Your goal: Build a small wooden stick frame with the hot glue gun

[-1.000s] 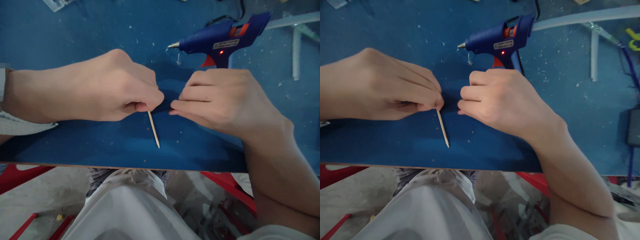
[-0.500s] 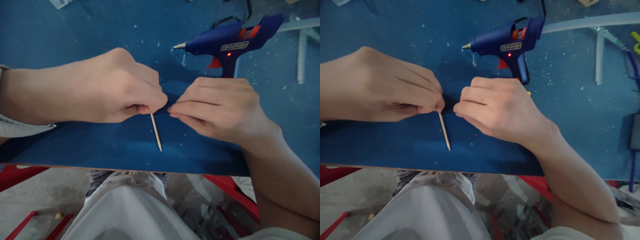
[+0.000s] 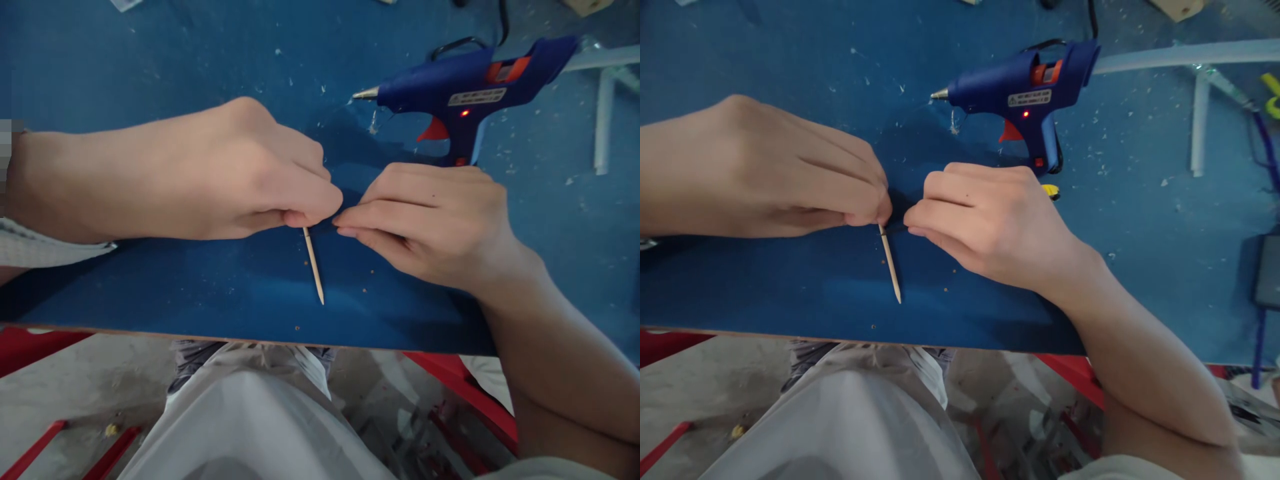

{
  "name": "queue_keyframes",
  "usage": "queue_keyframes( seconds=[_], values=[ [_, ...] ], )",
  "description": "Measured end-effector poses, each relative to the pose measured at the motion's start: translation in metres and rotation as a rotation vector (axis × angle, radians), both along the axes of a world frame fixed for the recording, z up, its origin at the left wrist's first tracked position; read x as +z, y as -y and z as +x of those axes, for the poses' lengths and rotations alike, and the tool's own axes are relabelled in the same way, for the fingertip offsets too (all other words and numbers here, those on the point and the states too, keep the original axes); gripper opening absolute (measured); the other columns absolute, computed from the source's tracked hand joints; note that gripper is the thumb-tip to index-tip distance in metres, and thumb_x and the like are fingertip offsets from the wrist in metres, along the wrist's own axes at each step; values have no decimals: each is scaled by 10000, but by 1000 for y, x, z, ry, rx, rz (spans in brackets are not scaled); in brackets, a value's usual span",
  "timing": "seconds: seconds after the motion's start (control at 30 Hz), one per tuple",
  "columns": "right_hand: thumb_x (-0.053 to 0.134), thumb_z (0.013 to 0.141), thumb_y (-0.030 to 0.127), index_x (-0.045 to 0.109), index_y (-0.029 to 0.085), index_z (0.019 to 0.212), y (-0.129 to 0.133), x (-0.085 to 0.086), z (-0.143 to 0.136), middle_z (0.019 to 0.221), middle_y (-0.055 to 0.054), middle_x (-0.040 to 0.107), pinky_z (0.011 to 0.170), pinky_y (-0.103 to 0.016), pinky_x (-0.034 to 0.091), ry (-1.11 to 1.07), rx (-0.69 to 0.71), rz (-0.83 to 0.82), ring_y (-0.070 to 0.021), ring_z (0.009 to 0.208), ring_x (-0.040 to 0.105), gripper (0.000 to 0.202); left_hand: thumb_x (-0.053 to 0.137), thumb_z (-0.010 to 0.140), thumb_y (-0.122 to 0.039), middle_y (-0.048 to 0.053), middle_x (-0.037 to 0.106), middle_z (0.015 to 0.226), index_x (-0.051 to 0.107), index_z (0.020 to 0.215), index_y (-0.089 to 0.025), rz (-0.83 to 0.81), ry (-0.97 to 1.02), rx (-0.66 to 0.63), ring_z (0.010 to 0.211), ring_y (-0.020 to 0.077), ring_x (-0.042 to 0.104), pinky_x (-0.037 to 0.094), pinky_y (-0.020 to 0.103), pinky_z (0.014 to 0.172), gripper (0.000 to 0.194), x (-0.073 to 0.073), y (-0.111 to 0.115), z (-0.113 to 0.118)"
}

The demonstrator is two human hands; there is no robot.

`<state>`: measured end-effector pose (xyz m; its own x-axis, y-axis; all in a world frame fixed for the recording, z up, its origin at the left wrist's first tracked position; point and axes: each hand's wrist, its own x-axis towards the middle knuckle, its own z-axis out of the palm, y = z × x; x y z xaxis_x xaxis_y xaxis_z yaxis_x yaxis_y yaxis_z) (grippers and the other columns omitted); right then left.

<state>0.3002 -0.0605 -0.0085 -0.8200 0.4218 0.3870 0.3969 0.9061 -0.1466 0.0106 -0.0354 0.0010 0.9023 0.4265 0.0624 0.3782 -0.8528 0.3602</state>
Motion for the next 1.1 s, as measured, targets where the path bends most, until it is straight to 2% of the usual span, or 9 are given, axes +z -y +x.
queue_keyframes(
  seconds=[0.07,0.17,0.37,0.57,0.7,0.8,0.93,1.0,1.1],
  values=[
    [625,1183,231,777,250,1055,0,-1,-1,909,10,762,656,-340,476,-19,2,-6,-168,785,682,200,142,1150,-245,-19,690,960,737,949,-225,10,60,-62,977,110,760,536,304,766,629,-1,0,-1],
    [652,1163,213,770,256,1054,0,-3,-2,911,15,771,661,-347,495,-49,21,-10,-176,792,694,166,134,1165,-229,-18,667,940,728,950,-212,3,65,-48,966,116,729,536,332,815,632,0,-1,1],
    [718,1124,203,791,267,1086,3,-6,-5,934,11,794,676,-358,536,-66,11,-19,-195,816,722,104,123,1193,-316,-29,635,914,733,903,-195,-59,49,-18,945,104,674,550,358,942,686,0,1,5],
    [676,1131,153,782,238,1077,3,-6,-5,919,-3,786,702,-360,569,-45,52,19,-205,852,730,146,119,1233,-403,-49,620,899,702,889,-143,-17,73,-36,943,57,658,532,328,935,725,-2,-2,4],
    [645,1130,108,776,228,1062,3,-6,-6,893,-3,758,720,-347,592,-42,88,41,-197,865,704,190,43,1218,-450,-42,604,911,700,887,-127,-52,25,-29,970,55,672,542,344,984,804,0,-2,6],
    [676,1120,105,774,226,1004,5,-8,-10,871,0,741,722,-334,595,-35,93,80,-187,855,687,194,56,1229,-456,-30,594,883,679,848,-160,-34,34,-7,938,86,688,569,375,966,788,1,1,6],
    [680,1110,81,776,185,952,7,-10,-18,863,-8,746,732,-334,619,-73,131,119,-186,841,720,212,28,1211,-422,-9,607,808,604,747,-168,-4,10,-14,835,65,639,566,326,910,782,2,3,8],
    [660,1125,92,790,207,997,6,-8,-17,907,-4,774,768,-332,641,-7,116,92,-187,883,744,216,31,1212,-429,-2,624,823,623,758,-168,10,-9,-10,848,71,644,559,308,874,790,1,3,8],
    [701,1133,175,799,237,1141,2,-1,-7,1051,-27,833,834,-372,677,43,121,34,-222,977,775,116,72,1212,-386,-2,652,869,719,851,-190,28,9,-15,893,112,693,545,325,801,767,1,2,8]
  ],
)
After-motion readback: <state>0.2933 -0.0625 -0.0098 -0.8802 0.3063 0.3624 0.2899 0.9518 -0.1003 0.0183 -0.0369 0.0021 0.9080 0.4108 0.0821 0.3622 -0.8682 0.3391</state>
